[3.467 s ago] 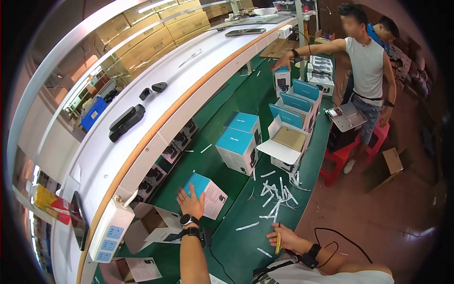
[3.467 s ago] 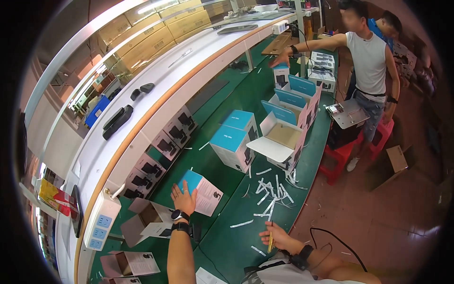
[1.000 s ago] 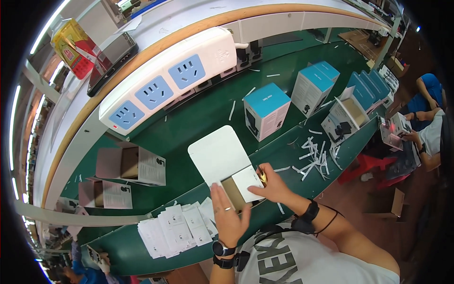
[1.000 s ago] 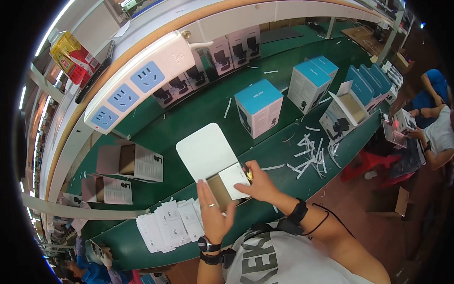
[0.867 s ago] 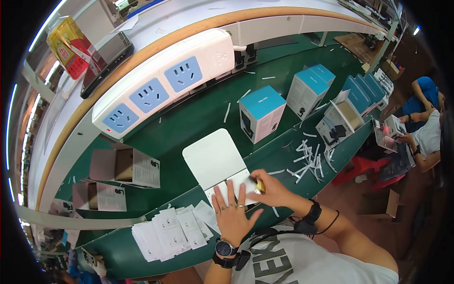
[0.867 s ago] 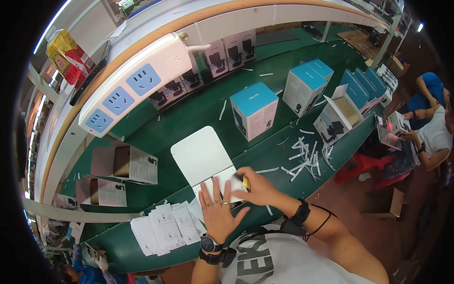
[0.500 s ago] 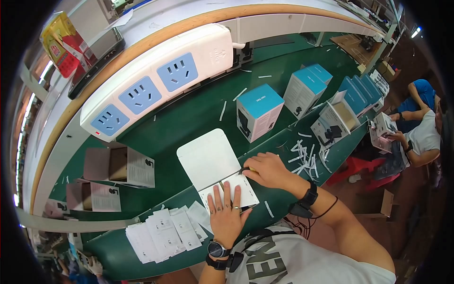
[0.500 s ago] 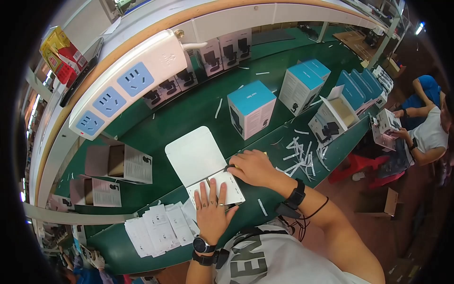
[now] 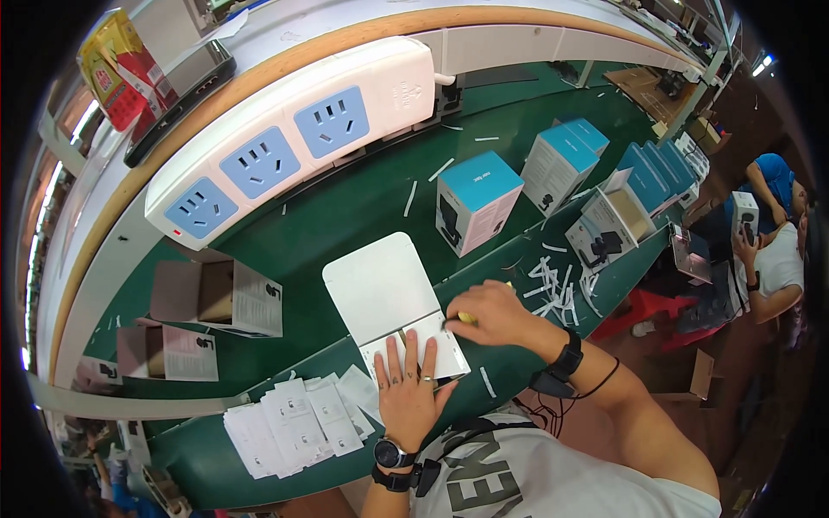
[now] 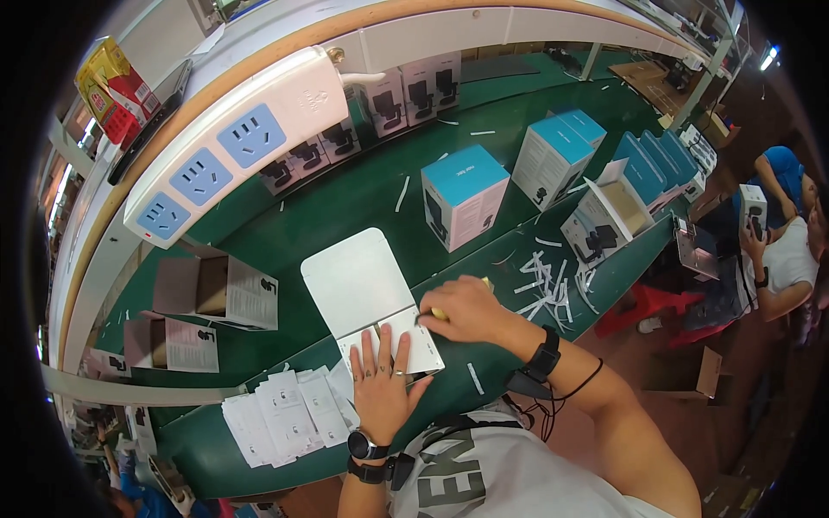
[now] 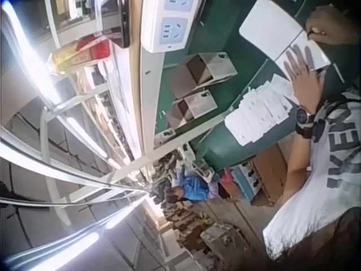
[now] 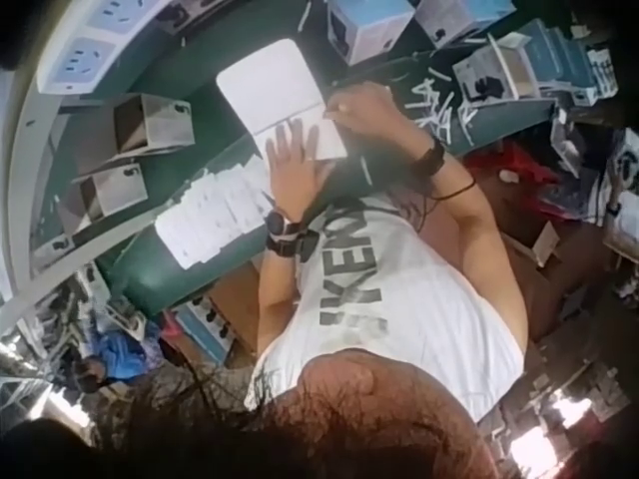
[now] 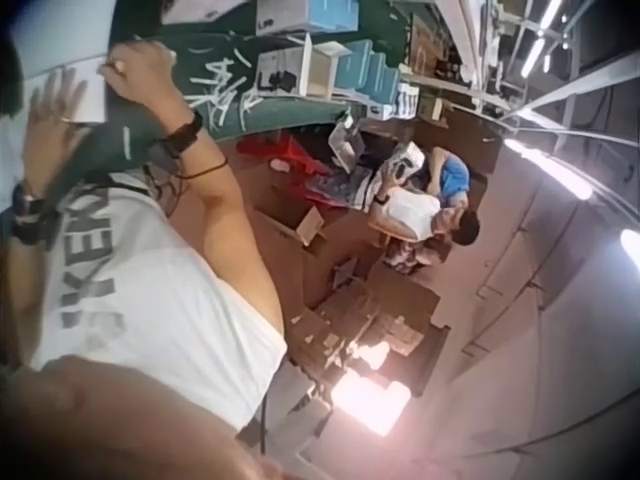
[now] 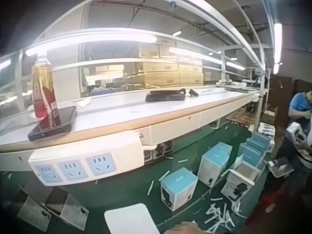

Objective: Packaging electronic components into small cardboard boxes on an assembly line.

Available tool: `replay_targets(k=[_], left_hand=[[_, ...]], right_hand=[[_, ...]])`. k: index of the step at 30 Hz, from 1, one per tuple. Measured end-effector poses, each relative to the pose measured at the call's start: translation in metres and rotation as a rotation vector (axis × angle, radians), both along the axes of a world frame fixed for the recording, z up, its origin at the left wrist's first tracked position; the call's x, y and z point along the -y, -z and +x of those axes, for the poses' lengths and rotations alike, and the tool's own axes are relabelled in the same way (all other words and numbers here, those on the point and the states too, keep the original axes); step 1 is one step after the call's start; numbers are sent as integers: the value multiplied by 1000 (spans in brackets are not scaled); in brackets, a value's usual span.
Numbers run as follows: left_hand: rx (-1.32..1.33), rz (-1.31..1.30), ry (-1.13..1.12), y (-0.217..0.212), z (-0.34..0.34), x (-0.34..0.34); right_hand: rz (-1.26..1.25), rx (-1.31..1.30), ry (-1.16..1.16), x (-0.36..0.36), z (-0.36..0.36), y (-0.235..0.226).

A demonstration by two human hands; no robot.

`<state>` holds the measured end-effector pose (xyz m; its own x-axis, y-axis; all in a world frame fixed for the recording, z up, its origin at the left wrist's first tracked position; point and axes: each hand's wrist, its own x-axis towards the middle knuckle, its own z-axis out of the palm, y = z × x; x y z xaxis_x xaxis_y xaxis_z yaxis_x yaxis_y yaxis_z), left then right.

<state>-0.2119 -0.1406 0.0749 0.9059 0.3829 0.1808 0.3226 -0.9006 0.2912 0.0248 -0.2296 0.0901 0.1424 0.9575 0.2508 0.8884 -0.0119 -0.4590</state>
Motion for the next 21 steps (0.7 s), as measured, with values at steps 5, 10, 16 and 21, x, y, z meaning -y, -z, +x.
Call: replay_targets(k=[5, 10, 16, 21], left_hand=[[7, -3, 6, -5, 0, 3], [1, 3, 3, -8, -1, 1], [6, 26, 12, -5, 2, 4], [-16, 19, 7, -8, 2, 6]], right_hand=[[36, -6, 95, -7, 9, -3], [-14, -27, -55, -1, 10, -7], [36, 14, 21, -8, 20, -5], [17, -3, -94, -5, 22, -2]])
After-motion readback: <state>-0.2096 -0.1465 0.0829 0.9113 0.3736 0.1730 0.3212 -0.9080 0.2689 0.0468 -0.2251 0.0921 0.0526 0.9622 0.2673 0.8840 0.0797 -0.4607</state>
